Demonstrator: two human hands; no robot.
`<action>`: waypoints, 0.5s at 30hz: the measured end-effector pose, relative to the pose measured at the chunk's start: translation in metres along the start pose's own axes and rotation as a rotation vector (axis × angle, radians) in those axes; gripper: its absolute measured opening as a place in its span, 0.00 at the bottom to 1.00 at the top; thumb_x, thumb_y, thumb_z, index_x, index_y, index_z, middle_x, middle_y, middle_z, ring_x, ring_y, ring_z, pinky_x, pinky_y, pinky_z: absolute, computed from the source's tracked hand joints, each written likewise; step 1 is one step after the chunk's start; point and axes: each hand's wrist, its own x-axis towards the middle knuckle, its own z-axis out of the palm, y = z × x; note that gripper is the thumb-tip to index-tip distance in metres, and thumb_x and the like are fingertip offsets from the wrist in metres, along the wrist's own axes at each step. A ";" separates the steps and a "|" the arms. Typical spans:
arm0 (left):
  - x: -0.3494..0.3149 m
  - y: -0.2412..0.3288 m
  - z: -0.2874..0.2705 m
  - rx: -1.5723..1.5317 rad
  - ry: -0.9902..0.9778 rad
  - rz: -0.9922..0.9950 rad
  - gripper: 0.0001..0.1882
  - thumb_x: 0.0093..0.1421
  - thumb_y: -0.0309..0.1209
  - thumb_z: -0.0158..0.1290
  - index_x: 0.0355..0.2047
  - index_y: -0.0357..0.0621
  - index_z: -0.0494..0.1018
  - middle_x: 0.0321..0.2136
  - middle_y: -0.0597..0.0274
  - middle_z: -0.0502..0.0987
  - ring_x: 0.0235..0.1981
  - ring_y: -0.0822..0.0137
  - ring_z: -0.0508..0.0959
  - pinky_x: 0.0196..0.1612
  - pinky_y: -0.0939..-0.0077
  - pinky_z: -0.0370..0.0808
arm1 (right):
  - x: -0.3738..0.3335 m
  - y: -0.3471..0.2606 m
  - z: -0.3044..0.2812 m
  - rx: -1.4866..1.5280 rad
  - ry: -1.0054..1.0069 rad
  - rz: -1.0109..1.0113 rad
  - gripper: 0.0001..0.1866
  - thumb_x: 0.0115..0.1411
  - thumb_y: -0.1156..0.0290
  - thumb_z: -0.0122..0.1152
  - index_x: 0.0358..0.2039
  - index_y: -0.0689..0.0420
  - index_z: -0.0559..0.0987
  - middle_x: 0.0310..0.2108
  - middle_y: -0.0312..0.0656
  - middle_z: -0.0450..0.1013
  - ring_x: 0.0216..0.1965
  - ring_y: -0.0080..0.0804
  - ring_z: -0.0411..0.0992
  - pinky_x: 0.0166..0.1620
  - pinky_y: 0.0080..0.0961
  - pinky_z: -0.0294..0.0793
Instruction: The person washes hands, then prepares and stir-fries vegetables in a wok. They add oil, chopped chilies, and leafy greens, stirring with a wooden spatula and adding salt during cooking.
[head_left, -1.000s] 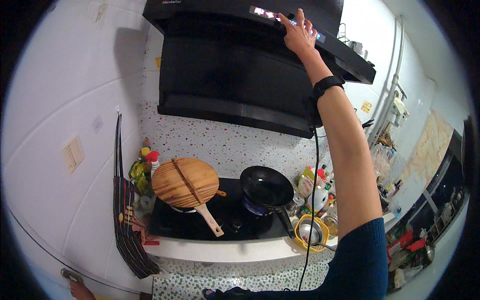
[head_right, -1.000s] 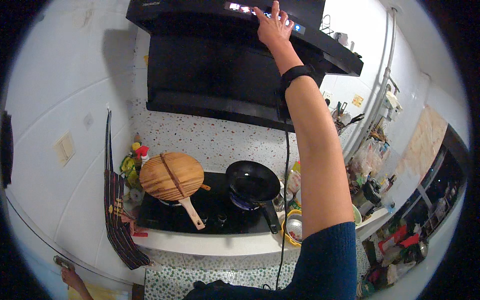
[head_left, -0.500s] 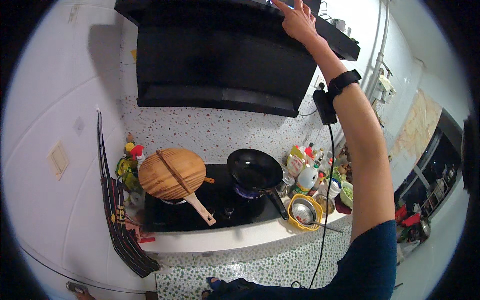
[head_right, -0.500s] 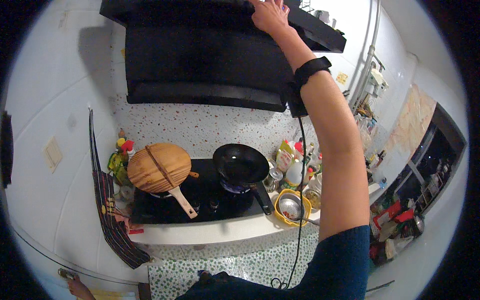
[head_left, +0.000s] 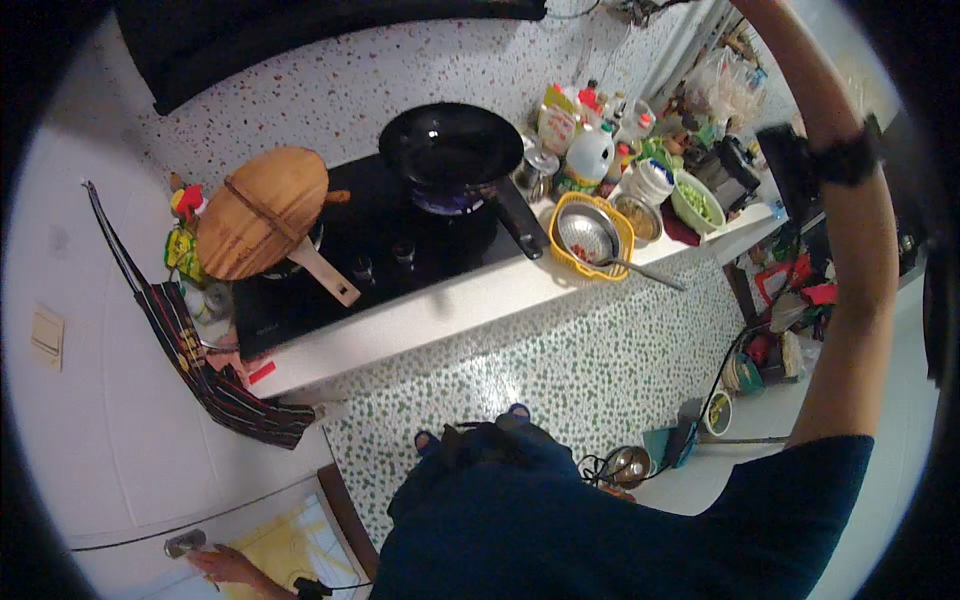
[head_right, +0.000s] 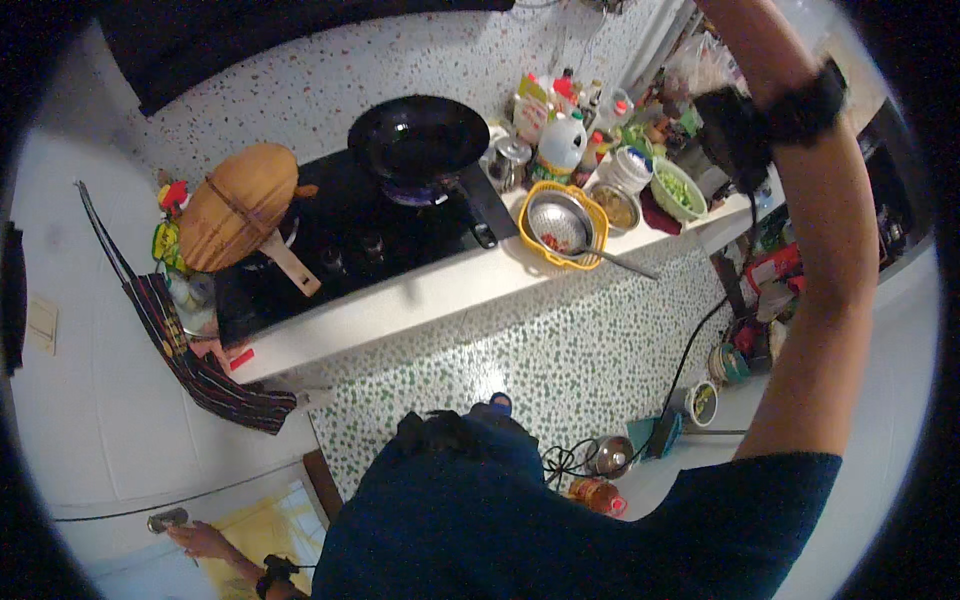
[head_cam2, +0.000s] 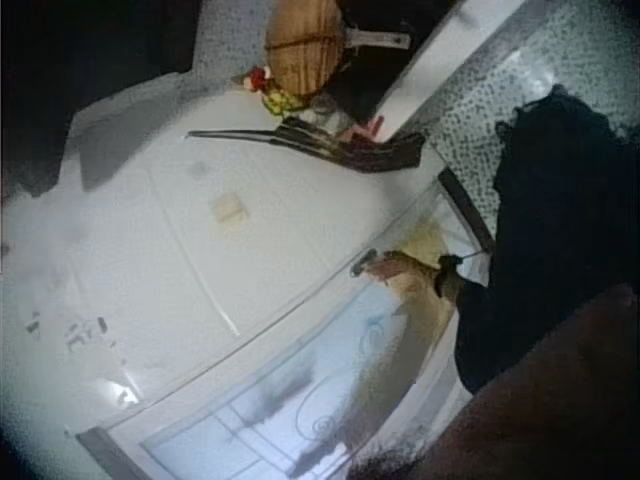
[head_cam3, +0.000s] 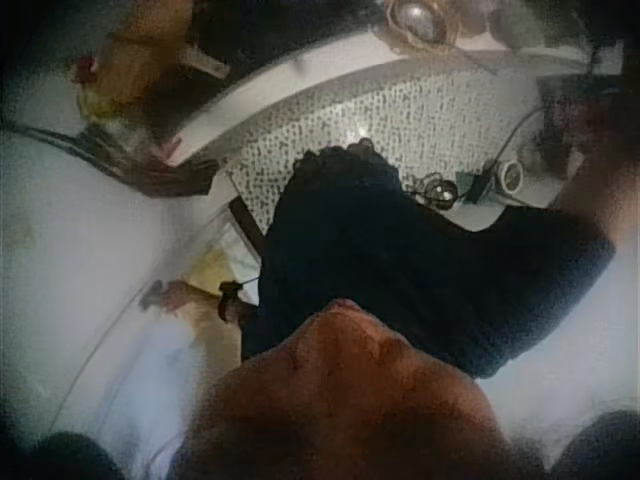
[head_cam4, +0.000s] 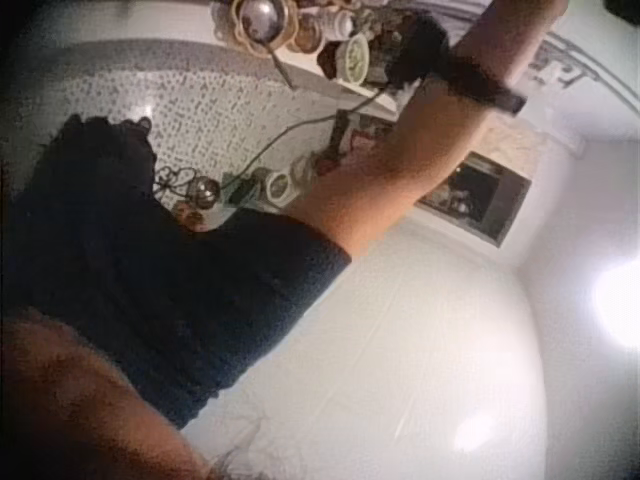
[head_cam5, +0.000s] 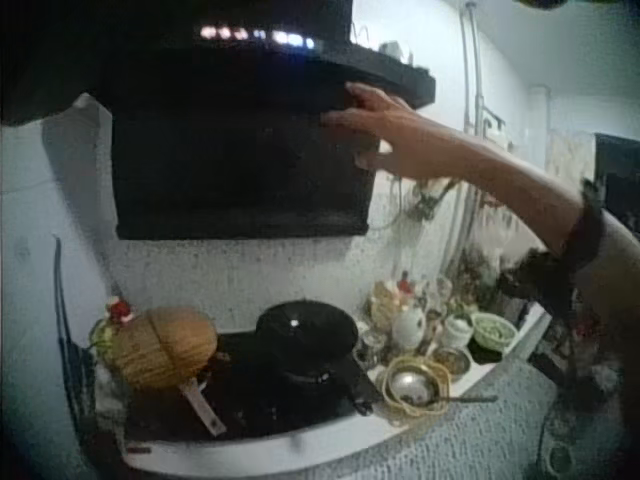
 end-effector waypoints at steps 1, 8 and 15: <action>-0.013 0.006 -0.012 -0.013 -0.117 -0.030 0.23 0.60 0.37 0.45 0.54 0.41 0.62 0.53 0.51 0.66 0.49 0.54 0.68 0.47 0.62 0.68 | -0.021 0.007 0.006 0.010 -0.033 -0.088 0.33 0.58 0.72 0.55 0.62 0.41 0.56 0.66 0.48 0.35 0.65 0.53 0.39 0.62 0.52 0.53; -0.131 0.142 -0.083 -0.882 -0.569 0.158 0.14 0.57 0.26 0.43 0.41 0.37 0.74 0.35 0.51 0.78 0.34 0.58 0.78 0.38 0.66 0.72 | -0.251 0.114 0.081 0.334 -0.415 0.020 0.28 0.55 0.75 0.55 0.58 0.49 0.64 0.61 0.44 0.56 0.60 0.42 0.55 0.60 0.36 0.57; -0.159 0.375 -0.298 -1.335 -0.840 0.555 0.17 0.61 0.39 0.48 0.46 0.44 0.72 0.20 0.61 0.72 0.21 0.71 0.71 0.25 0.76 0.67 | -0.557 0.128 0.222 1.117 -0.857 0.936 0.29 0.60 0.47 0.51 0.45 0.64 0.74 0.41 0.43 0.74 0.43 0.33 0.70 0.48 0.26 0.68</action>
